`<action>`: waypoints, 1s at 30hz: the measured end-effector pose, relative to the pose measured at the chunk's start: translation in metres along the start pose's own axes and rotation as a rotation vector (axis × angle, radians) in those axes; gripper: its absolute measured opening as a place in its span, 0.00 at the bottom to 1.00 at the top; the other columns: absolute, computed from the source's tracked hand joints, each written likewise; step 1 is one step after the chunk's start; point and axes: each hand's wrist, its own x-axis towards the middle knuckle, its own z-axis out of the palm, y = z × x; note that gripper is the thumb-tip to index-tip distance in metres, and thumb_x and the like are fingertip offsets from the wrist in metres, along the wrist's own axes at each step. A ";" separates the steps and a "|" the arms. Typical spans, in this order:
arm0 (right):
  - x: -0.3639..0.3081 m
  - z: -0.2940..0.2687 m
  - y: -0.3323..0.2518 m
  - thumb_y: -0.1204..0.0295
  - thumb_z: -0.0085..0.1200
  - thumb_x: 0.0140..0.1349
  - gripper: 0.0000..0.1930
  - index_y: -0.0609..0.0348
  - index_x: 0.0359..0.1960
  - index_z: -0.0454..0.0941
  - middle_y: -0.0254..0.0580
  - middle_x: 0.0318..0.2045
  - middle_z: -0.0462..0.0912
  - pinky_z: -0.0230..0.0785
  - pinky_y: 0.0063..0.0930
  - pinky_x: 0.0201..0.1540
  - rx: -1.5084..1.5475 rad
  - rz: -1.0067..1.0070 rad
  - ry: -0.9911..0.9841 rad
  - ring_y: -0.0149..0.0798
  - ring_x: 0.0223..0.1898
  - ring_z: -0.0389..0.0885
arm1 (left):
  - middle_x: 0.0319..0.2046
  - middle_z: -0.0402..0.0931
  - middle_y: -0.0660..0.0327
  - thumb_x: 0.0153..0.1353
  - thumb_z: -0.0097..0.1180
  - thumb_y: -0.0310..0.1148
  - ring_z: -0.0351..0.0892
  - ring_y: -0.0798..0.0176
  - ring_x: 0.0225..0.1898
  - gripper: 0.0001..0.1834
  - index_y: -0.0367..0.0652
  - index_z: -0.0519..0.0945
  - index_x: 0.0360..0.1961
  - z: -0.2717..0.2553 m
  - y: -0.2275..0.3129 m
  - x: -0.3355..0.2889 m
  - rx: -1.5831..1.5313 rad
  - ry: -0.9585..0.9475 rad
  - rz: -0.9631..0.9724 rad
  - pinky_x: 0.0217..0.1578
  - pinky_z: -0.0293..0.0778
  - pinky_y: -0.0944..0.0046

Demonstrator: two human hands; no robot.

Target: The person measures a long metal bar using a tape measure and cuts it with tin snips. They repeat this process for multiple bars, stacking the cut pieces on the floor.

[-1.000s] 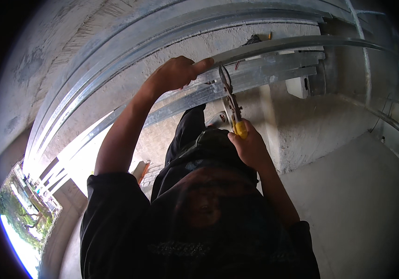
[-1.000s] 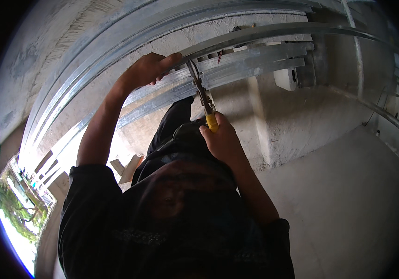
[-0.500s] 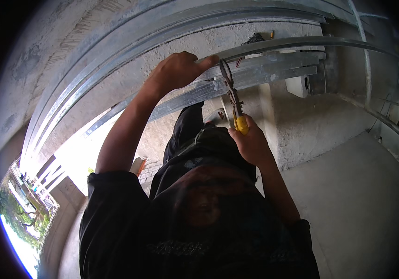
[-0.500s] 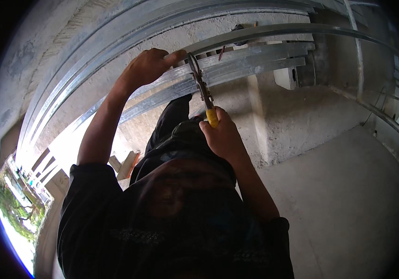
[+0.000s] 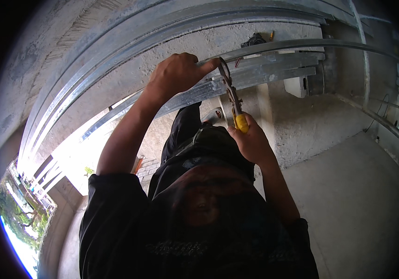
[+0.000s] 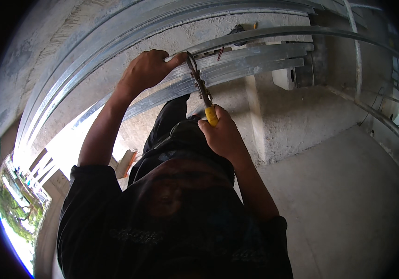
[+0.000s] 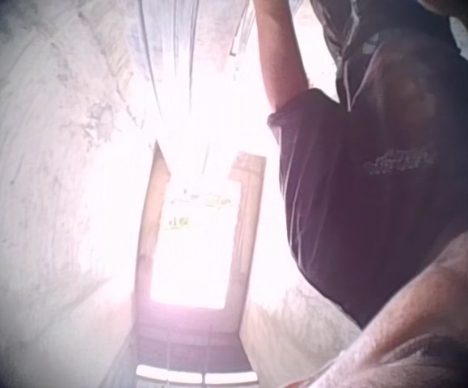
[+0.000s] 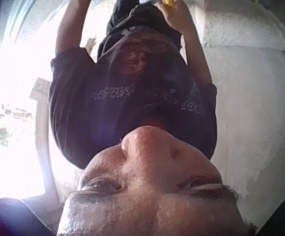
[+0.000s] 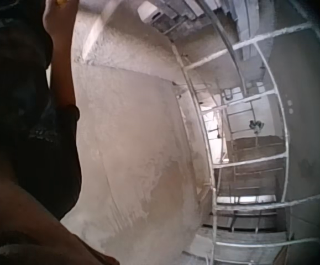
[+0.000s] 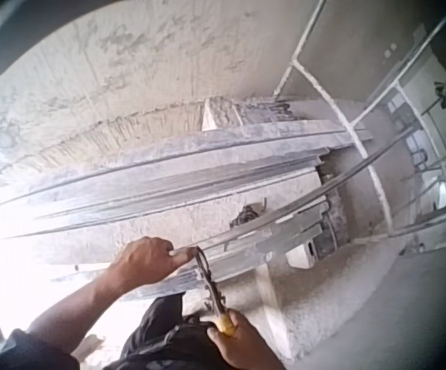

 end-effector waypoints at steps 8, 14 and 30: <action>0.006 0.010 0.004 0.65 0.56 0.64 0.15 0.63 0.46 0.74 0.53 0.34 0.82 0.73 0.41 0.43 -0.150 0.067 0.093 0.52 0.38 0.83 | 0.25 0.83 0.45 0.61 0.56 0.57 0.86 0.45 0.33 0.31 0.32 0.83 0.39 0.010 -0.018 0.004 0.156 0.015 0.188 0.40 0.81 0.50; 0.006 0.010 0.012 0.65 0.56 0.63 0.15 0.63 0.45 0.74 0.53 0.34 0.82 0.73 0.40 0.42 -0.226 0.038 0.133 0.52 0.37 0.83 | 0.30 0.84 0.46 0.60 0.59 0.43 0.85 0.44 0.35 0.18 0.37 0.82 0.40 0.012 -0.014 -0.002 0.129 0.015 0.162 0.40 0.81 0.51; 0.016 0.023 0.031 0.63 0.61 0.61 0.14 0.62 0.31 0.74 0.56 0.25 0.80 0.72 0.46 0.33 -0.092 -0.098 0.197 0.59 0.30 0.81 | 0.29 0.83 0.46 0.63 0.58 0.46 0.84 0.42 0.33 0.18 0.40 0.84 0.38 0.008 -0.001 -0.003 0.115 0.014 0.052 0.38 0.80 0.50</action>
